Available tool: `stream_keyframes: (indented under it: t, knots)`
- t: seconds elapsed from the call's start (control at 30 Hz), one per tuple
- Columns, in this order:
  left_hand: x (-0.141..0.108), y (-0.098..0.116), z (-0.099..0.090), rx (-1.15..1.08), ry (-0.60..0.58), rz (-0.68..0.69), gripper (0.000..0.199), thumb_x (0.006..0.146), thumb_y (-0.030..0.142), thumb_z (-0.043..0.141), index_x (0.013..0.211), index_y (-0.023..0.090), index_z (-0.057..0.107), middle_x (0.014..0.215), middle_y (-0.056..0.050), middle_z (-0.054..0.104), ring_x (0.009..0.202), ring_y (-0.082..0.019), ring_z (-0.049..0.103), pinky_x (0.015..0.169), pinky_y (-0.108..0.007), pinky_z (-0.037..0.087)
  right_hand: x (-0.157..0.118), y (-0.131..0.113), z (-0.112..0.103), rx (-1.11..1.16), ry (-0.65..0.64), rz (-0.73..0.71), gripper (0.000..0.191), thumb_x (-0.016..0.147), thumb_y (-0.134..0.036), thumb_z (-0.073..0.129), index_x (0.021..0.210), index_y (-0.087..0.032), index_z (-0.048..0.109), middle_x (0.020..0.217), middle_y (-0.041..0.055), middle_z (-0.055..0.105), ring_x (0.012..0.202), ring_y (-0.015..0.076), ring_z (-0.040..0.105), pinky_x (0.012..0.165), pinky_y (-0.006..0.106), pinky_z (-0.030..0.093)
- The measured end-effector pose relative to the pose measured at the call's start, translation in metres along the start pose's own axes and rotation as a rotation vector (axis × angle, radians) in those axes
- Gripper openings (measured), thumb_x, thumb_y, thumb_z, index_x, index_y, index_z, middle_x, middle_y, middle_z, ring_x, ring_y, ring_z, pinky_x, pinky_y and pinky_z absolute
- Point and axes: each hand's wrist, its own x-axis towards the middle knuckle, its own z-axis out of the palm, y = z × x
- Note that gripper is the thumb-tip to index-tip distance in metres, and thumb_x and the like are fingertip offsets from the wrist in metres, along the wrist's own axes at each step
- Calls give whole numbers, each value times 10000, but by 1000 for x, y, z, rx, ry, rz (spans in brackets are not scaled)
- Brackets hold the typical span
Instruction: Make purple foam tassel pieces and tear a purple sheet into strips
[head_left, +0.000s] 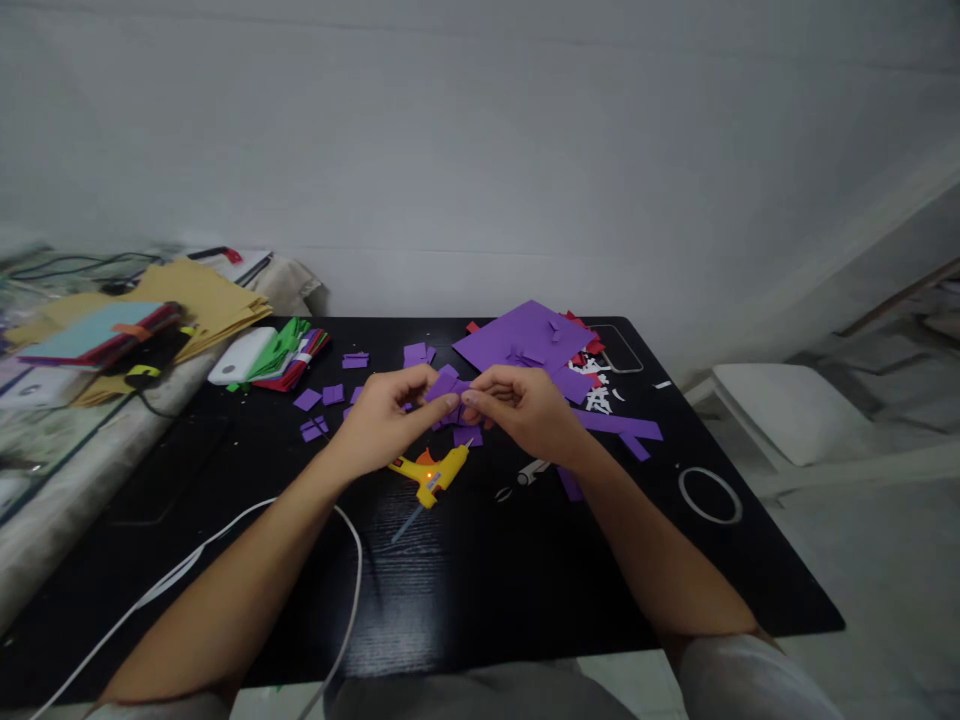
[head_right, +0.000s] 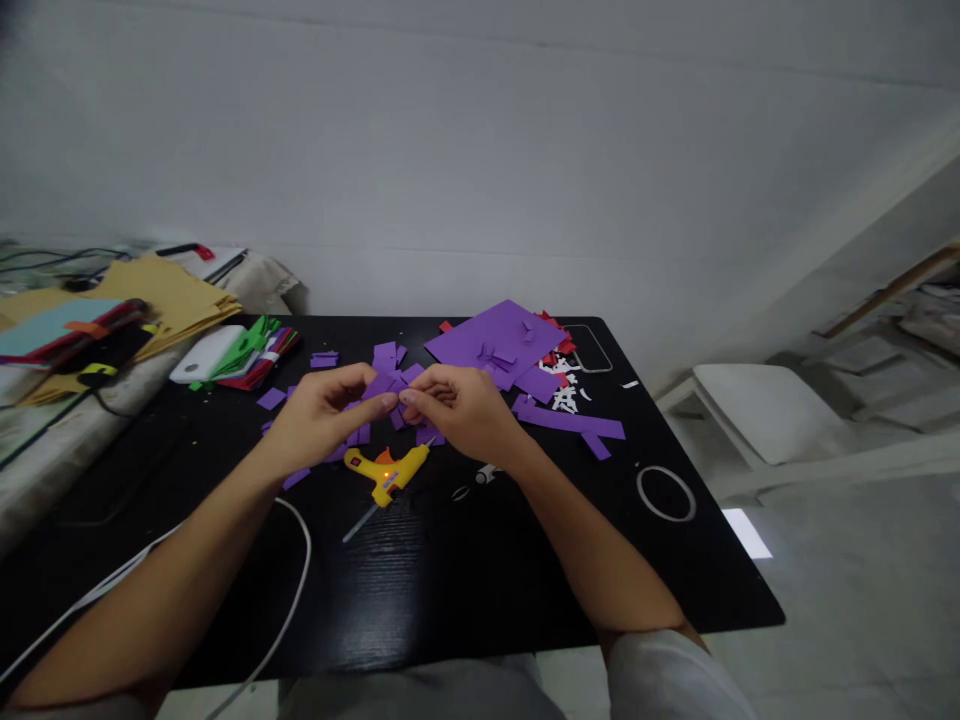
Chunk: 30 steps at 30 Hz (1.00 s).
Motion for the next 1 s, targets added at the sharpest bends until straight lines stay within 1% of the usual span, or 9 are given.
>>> stream_keyframes:
  t: [0.1, 0.17, 0.3, 0.47, 0.63, 0.73, 0.8, 1.0]
  knots:
    - [1, 4, -3, -18, 61, -20, 227, 889, 383, 709, 806, 173, 692, 729, -2, 655, 658, -135, 572, 621, -249, 468, 0, -4, -8, -54, 19, 0, 223, 886, -403, 720, 851, -182, 712, 753, 34, 763, 691, 155, 729, 684, 299, 605]
    - [2, 8, -5, -35, 107, -30, 232, 867, 379, 728, 770, 173, 681, 690, 4, 641, 616, -127, 554, 590, -241, 466, 0, -6, -12, -47, 53, 18, 207, 889, -390, 710, 846, -187, 703, 749, 34, 760, 693, 154, 729, 665, 290, 604]
    - [4, 14, -6, -45, 113, -33, 232, 849, 358, 739, 725, 174, 673, 641, 15, 618, 573, -114, 527, 553, -229, 454, 1, -6, -12, 39, 81, 42, 169, 878, -367, 718, 856, -201, 689, 770, 30, 758, 734, 162, 739, 679, 294, 610]
    - [3, 15, -5, -85, 113, -55, 202, 841, 335, 744, 736, 168, 698, 665, 1, 655, 599, -120, 566, 564, -224, 472, 1, -6, -5, 94, 21, 31, 194, 868, -381, 739, 867, -190, 702, 784, 31, 758, 744, 159, 736, 720, 309, 614]
    - [3, 15, -6, -172, 110, -62, 190, 825, 330, 764, 734, 173, 706, 647, 3, 663, 602, -126, 593, 584, -230, 500, 0, -7, -4, 123, -15, 51, 224, 865, -411, 754, 892, -190, 723, 803, 38, 773, 739, 158, 739, 706, 300, 609]
    - [3, 15, -7, -178, 99, -58, 197, 837, 333, 752, 733, 172, 706, 642, 2, 659, 600, -126, 591, 582, -232, 498, 1, -7, -4, 155, -37, 67, 234, 871, -421, 753, 898, -190, 731, 812, 46, 780, 749, 163, 747, 700, 296, 610]
    - [4, 16, -7, -172, 103, -51, 202, 839, 334, 747, 728, 171, 703, 636, 3, 651, 595, -123, 582, 576, -230, 490, 1, -7, -5, 217, -69, 102, 236, 880, -425, 743, 901, -190, 738, 827, 48, 787, 745, 159, 748, 701, 291, 611]
    - [3, 18, -7, -153, 102, -55, 240, 841, 356, 744, 711, 162, 687, 633, 3, 646, 586, -117, 561, 567, -226, 471, 3, -5, -7, 552, -204, 255, 271, 881, -433, 745, 945, -170, 762, 914, 70, 801, 763, 149, 756, 701, 255, 610]
